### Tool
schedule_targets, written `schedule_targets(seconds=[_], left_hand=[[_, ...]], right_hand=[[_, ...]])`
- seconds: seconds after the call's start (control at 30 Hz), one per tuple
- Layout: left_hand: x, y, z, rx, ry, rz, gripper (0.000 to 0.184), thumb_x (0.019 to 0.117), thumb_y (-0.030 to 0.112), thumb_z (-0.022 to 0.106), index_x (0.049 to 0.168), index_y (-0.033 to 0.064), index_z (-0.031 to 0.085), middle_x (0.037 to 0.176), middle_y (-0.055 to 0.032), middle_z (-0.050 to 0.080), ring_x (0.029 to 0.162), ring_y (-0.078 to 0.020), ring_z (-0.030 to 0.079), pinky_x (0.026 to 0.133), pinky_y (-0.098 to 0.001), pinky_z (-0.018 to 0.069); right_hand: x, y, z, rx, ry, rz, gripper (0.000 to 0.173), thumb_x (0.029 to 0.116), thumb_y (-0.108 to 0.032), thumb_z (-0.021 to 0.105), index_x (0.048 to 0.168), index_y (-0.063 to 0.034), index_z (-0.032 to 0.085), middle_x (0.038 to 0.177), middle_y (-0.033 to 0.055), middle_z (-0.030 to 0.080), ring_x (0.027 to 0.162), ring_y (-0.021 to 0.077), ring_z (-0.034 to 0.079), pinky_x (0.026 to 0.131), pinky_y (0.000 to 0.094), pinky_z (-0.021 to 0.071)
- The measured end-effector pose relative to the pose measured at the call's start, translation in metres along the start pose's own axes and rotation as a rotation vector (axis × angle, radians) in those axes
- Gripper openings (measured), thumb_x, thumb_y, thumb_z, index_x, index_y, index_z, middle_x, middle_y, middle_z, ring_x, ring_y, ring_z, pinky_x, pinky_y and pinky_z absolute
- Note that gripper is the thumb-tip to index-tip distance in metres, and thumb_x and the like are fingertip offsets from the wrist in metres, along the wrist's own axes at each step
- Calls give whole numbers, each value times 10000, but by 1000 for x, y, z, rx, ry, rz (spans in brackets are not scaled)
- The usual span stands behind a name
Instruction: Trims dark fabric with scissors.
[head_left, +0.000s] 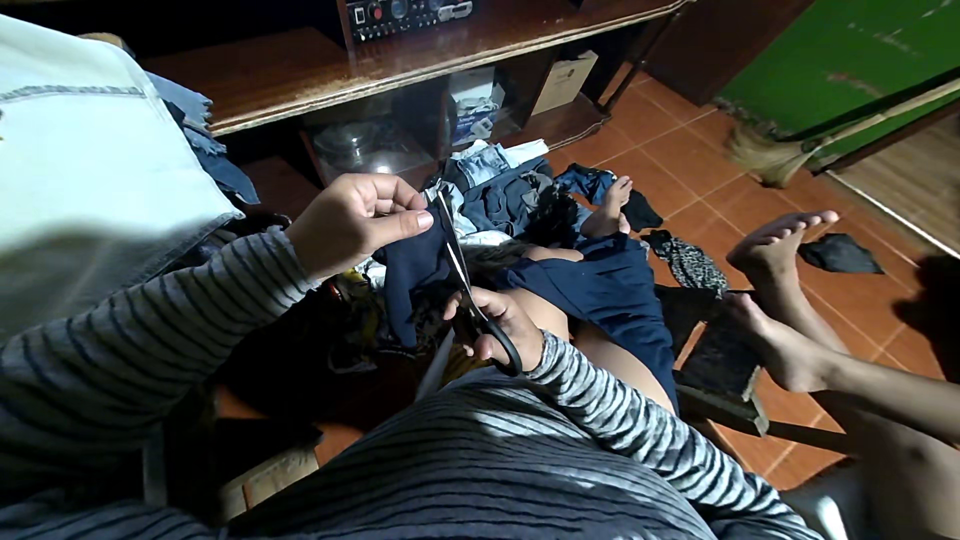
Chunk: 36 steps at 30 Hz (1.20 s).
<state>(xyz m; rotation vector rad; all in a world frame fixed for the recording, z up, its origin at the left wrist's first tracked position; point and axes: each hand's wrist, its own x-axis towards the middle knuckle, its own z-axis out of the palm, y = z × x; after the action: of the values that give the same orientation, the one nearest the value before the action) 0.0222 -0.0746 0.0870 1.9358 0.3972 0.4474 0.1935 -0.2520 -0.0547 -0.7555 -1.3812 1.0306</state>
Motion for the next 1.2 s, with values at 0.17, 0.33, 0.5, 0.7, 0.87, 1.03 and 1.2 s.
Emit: schedule_targets(seconds=[0.17, 0.33, 0.5, 0.7, 0.87, 1.03, 1.2], left_hand=[[-1, -2, 3, 13, -53, 23, 12, 927, 84, 686, 934, 92, 693, 763, 63, 697, 686, 11, 648, 641, -143, 541], [-1, -2, 4, 40, -48, 20, 13, 921, 90, 694, 929, 100, 695, 759, 80, 688, 687, 27, 637, 640, -135, 531], [-1, -4, 4, 12, -68, 18, 20, 917, 76, 697, 914, 96, 694, 759, 64, 685, 683, 11, 638, 634, -139, 533], [-3, -1, 7, 16, -71, -16, 13, 905, 77, 710, 899, 88, 705, 736, 61, 695, 651, 19, 636, 606, -136, 527], [-4, 1, 8, 27, -52, -55, 12, 909, 72, 717, 911, 80, 708, 753, 61, 708, 667, 22, 647, 626, -141, 537], [-4, 1, 8, 17, -58, -67, 22, 906, 60, 720, 902, 81, 718, 734, 60, 701, 644, 24, 636, 605, -137, 526], [-5, 2, 10, 10, -60, -60, 26, 887, 58, 732, 898, 79, 723, 734, 55, 709, 640, 20, 640, 601, -138, 530]], right_hand=[[6, -2, 0, -43, -33, -23, 660, 895, -655, 657, 1179, -61, 626, 837, -66, 609, 724, -3, 582, 663, 204, 522], [9, -1, 4, 70, -7, 4, 579, 871, -613, 718, 1132, -100, 658, 764, -77, 628, 653, 22, 604, 631, 245, 558], [6, 1, 3, 95, -3, -3, 485, 900, -516, 740, 1115, -89, 659, 732, -92, 607, 606, 2, 576, 581, 213, 532], [10, -7, 3, -112, -34, -14, 703, 909, -641, 647, 1218, -12, 602, 987, -56, 620, 821, -56, 557, 710, 147, 485], [11, -9, 4, -161, 1, 34, 766, 868, -696, 654, 1204, -9, 611, 966, -51, 623, 796, -45, 560, 674, 154, 488], [8, -3, 7, -108, 66, 24, 592, 868, -584, 738, 1089, -42, 657, 797, -96, 596, 654, -56, 522, 586, 148, 457], [7, -1, 6, -139, 53, -15, 539, 912, -525, 719, 1091, -21, 652, 826, -86, 607, 688, -67, 524, 610, 133, 449]])
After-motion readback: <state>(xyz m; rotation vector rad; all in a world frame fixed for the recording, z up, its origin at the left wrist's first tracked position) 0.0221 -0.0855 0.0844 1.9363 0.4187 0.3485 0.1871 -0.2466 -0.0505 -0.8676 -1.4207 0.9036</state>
